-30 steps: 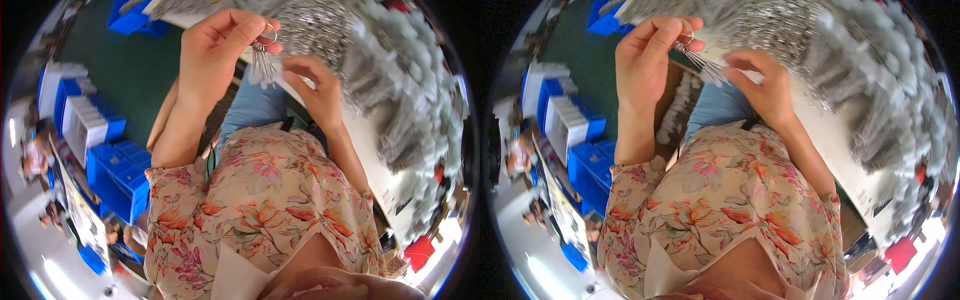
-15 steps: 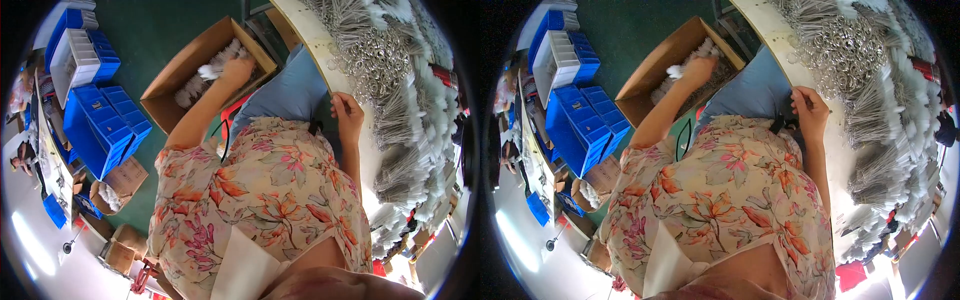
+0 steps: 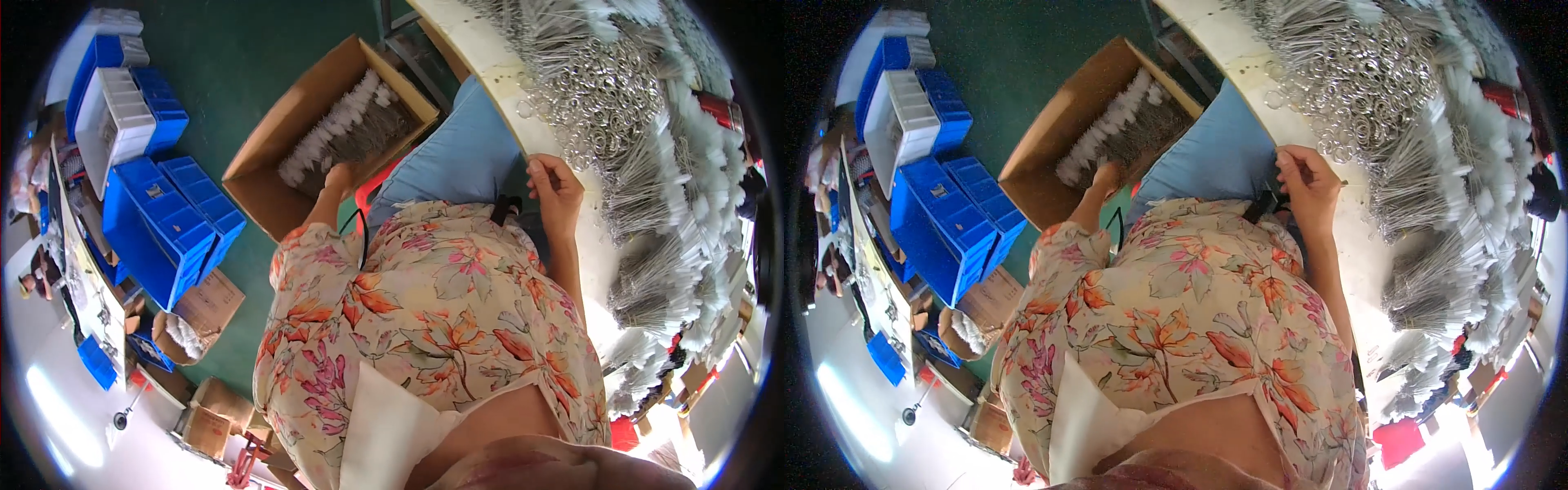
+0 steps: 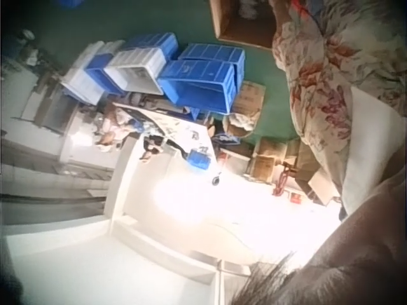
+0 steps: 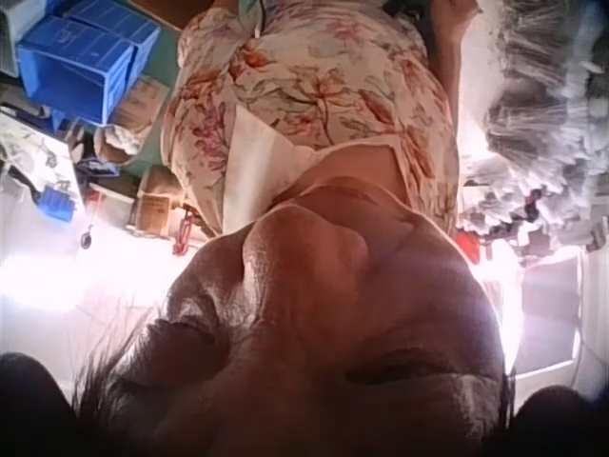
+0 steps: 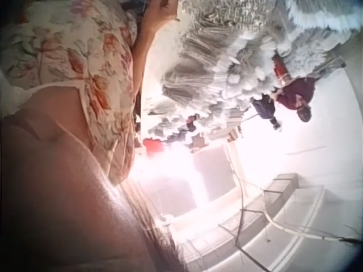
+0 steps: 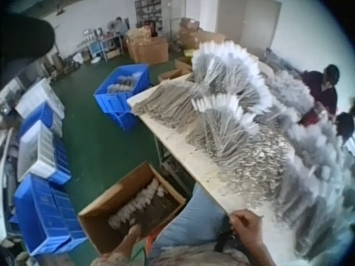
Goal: Assembling small industrial brushes by inserting the bristle heads into metal rings and placing the finished items into a cardboard box.
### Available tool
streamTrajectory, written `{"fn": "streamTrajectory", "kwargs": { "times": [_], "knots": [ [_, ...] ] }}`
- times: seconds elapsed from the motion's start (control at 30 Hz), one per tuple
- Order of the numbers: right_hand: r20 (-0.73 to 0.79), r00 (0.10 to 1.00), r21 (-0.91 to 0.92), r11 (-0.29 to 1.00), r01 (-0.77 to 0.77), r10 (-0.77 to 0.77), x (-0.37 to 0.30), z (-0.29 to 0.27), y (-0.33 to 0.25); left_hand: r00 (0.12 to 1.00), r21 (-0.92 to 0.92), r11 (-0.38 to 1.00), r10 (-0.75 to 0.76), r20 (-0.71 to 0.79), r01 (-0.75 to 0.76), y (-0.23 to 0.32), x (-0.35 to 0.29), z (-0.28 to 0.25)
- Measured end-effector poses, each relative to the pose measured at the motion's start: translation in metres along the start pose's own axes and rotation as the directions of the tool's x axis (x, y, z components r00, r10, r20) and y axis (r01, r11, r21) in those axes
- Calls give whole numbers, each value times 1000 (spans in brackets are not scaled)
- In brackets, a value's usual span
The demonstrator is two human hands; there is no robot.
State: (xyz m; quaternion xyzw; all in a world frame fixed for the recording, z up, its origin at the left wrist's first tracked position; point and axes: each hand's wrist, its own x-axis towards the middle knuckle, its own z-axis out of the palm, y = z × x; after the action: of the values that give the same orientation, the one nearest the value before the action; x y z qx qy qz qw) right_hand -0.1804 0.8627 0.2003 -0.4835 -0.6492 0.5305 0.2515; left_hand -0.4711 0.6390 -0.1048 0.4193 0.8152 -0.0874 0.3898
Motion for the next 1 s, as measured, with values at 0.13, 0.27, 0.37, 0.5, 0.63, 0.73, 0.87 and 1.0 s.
{"fn": "streamTrajectory", "kwargs": {
  "times": [0.13,0.27,0.37,0.5,0.63,0.73,0.87,1.0],
  "knots": [
    [130,990,53,996,-65,58,-8,-4,-22,678,-659,742,-423,-601,-121,0,-17,-86],
    [186,976,183,980,79,-114,-14,-41,-39,219,-314,607,-228,-949,-730,82,-60,-268],
    [30,963,120,957,262,-268,-16,-81,-63,-48,116,631,124,-991,-767,183,-116,-406],
    [-188,930,37,944,329,-316,-14,-158,-86,71,267,483,573,-817,-834,355,-129,-498],
    [-333,866,-188,926,327,-374,20,-222,-92,194,548,589,766,-613,-593,436,-41,-569],
    [-393,848,-330,915,232,-356,54,-271,-87,336,743,653,740,-583,-149,465,-5,-579],
    [-479,810,-508,860,58,-338,109,-320,-75,348,739,650,744,-571,-177,470,18,-575],
    [-506,841,-645,732,-220,-192,161,-329,-64,304,685,684,727,-615,-250,465,15,-577]
  ]
}}
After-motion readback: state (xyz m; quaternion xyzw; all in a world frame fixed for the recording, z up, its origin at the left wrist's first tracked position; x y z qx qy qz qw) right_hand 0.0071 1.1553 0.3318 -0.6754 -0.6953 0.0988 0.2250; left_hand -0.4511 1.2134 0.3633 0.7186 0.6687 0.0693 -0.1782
